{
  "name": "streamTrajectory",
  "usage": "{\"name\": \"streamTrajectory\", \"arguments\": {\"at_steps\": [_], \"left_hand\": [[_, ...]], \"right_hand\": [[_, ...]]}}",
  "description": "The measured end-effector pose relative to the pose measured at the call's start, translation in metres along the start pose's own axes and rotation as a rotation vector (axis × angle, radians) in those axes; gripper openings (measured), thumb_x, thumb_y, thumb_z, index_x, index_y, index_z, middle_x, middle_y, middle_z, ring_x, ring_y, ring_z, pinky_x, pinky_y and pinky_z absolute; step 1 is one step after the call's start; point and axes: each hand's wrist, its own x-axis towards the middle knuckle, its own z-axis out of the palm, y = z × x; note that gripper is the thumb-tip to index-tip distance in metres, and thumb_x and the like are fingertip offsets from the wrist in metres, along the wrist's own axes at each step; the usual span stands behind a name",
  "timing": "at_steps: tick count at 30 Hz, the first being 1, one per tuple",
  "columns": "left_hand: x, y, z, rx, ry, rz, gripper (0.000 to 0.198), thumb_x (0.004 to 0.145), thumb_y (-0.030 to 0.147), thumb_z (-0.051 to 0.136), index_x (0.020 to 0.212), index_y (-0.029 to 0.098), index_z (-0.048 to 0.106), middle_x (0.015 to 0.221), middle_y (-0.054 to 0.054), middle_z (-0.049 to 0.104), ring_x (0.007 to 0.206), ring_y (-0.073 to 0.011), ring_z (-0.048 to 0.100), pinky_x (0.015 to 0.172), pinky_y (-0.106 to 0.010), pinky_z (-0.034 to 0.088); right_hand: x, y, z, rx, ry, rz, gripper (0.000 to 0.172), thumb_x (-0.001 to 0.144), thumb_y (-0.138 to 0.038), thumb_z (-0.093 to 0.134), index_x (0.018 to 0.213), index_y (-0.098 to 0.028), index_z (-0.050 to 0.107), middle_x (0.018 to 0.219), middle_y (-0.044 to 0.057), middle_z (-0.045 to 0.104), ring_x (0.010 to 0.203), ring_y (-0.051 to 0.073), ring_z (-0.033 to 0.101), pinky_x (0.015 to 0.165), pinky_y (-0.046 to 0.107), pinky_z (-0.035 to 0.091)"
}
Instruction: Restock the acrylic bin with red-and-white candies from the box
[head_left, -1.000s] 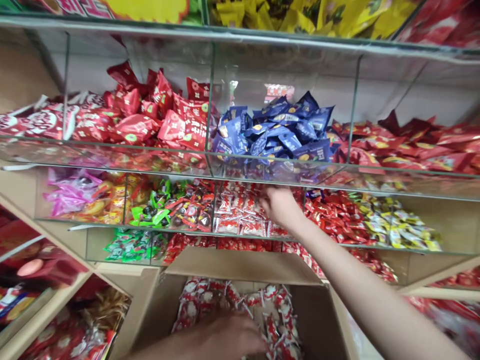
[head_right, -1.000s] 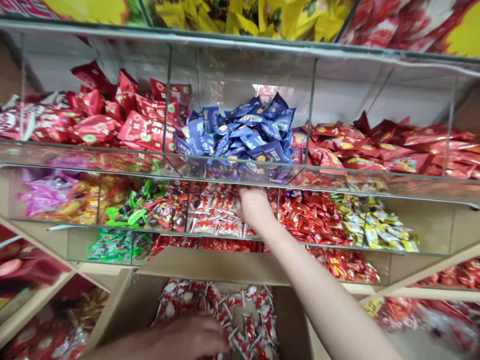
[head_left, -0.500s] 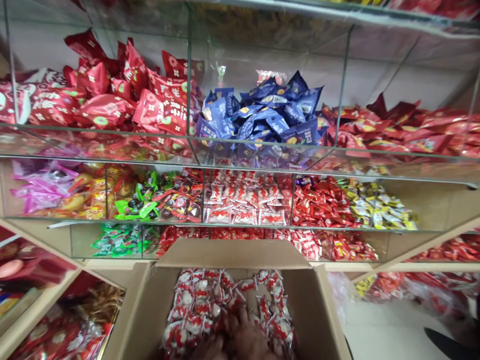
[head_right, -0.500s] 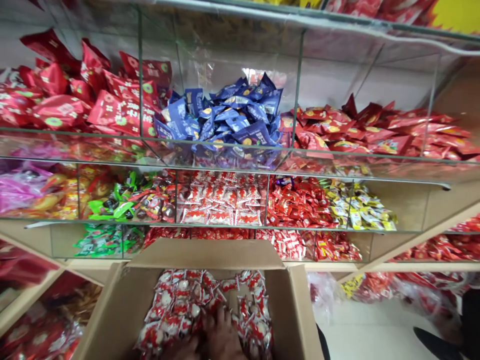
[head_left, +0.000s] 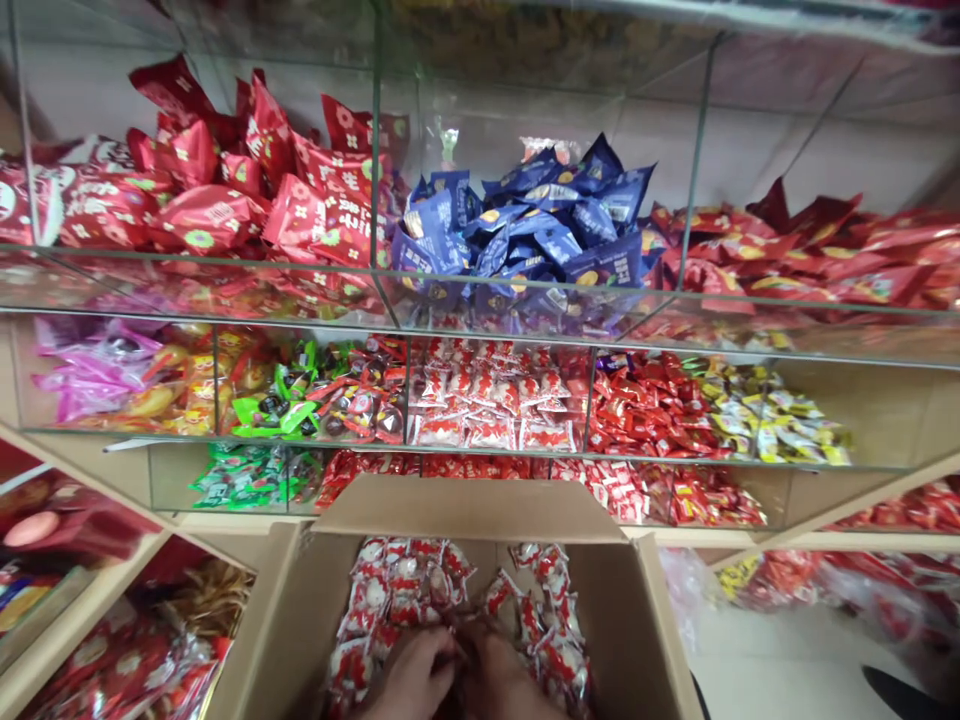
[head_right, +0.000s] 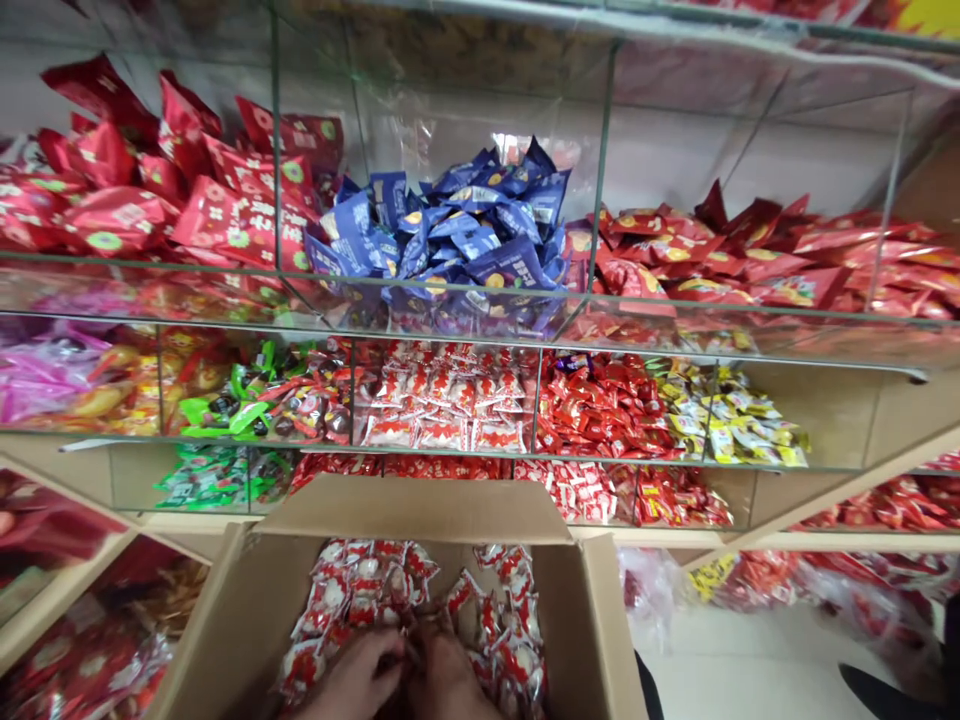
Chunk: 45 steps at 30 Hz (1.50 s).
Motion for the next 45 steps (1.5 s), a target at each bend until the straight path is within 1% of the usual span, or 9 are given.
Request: {"name": "streamTrajectory", "arguments": {"at_steps": [5,10,15,22,29,33,39,42,45], "left_hand": [[0.007,0.002,-0.009,-0.284,0.107,-0.013,0.01,0.07,0.026,0.048,0.072,0.02,0.057,0.074,0.001,0.065,0.075,-0.0175,0.059,0.07,-0.025,0.043],[0.01,-0.002,-0.008,-0.556,0.131,0.021,0.041,0.069,0.033,0.054,0.108,0.022,0.048,0.11,-0.003,0.059,0.102,-0.0185,0.053,0.088,-0.025,0.038],[0.014,-0.003,-0.012,-0.603,0.066,0.007,0.036,0.073,0.049,0.048,0.081,0.016,0.062,0.081,-0.003,0.067,0.081,-0.0208,0.059,0.074,-0.027,0.043],[0.007,0.004,-0.021,-0.751,0.08,0.005,0.039,0.071,0.053,0.052,0.075,0.017,0.065,0.074,-0.001,0.066,0.076,-0.0192,0.058,0.068,-0.025,0.043],[-0.021,0.048,-0.053,-0.889,0.211,-0.046,0.036,0.068,0.05,0.057,0.067,0.015,0.064,0.064,0.0,0.062,0.066,-0.0165,0.053,0.06,-0.023,0.039],[-0.035,0.086,-0.082,-1.133,0.235,0.053,0.023,0.069,0.039,0.063,0.075,0.017,0.068,0.071,0.0,0.063,0.074,-0.0165,0.054,0.07,-0.025,0.04],[-0.035,0.117,-0.101,-1.563,0.095,0.157,0.014,0.07,0.03,0.066,0.077,0.018,0.067,0.073,-0.001,0.065,0.072,-0.0133,0.057,0.073,-0.026,0.042],[-0.037,0.123,-0.102,-1.595,0.005,0.158,0.016,0.076,0.032,0.059,0.085,0.019,0.064,0.075,-0.001,0.063,0.071,-0.0122,0.056,0.068,-0.025,0.042],[-0.043,0.127,-0.103,-1.623,-0.113,0.102,0.026,0.079,0.036,0.055,0.1,0.022,0.056,0.082,-0.001,0.06,0.074,-0.0121,0.056,0.065,-0.024,0.042]], "right_hand": [[0.001,-0.01,-0.012,0.33,-0.037,-0.051,0.037,0.062,-0.011,0.051,0.097,-0.018,0.061,0.088,0.002,0.066,0.086,0.018,0.06,0.073,0.026,0.045],[0.002,-0.008,-0.016,0.4,-0.014,-0.039,0.026,0.06,-0.019,0.06,0.085,-0.014,0.062,0.077,0.002,0.064,0.075,0.019,0.057,0.067,0.028,0.043],[0.004,-0.011,-0.017,0.602,-0.052,-0.045,0.031,0.057,-0.04,0.067,0.076,-0.016,0.058,0.067,-0.001,0.057,0.065,0.015,0.051,0.061,0.026,0.04],[-0.004,-0.024,-0.029,0.711,-0.001,-0.057,0.036,0.053,-0.042,0.072,0.067,-0.018,0.049,0.062,-0.005,0.047,0.058,0.01,0.044,0.055,0.022,0.035],[-0.035,-0.05,-0.057,0.77,0.008,-0.154,0.032,0.062,-0.038,0.069,0.084,-0.018,0.056,0.074,-0.001,0.058,0.066,0.013,0.051,0.061,0.025,0.04],[-0.06,-0.081,-0.088,0.79,0.134,-0.204,0.027,0.064,-0.034,0.069,0.084,-0.019,0.057,0.073,0.0,0.059,0.064,0.012,0.052,0.058,0.023,0.04],[-0.074,-0.098,-0.117,0.629,0.396,-0.276,0.016,0.077,-0.031,0.056,0.069,-0.018,0.056,0.059,-0.002,0.056,0.053,0.009,0.05,0.05,0.02,0.04],[-0.076,-0.095,-0.121,0.362,0.571,-0.433,0.007,0.079,-0.023,0.054,0.077,-0.02,0.06,0.076,0.002,0.063,0.068,0.013,0.058,0.06,0.023,0.046],[-0.079,-0.093,-0.123,0.046,0.722,-0.667,0.019,0.076,-0.011,0.055,0.09,-0.022,0.062,0.097,0.007,0.061,0.088,0.017,0.058,0.073,0.028,0.048]]}}
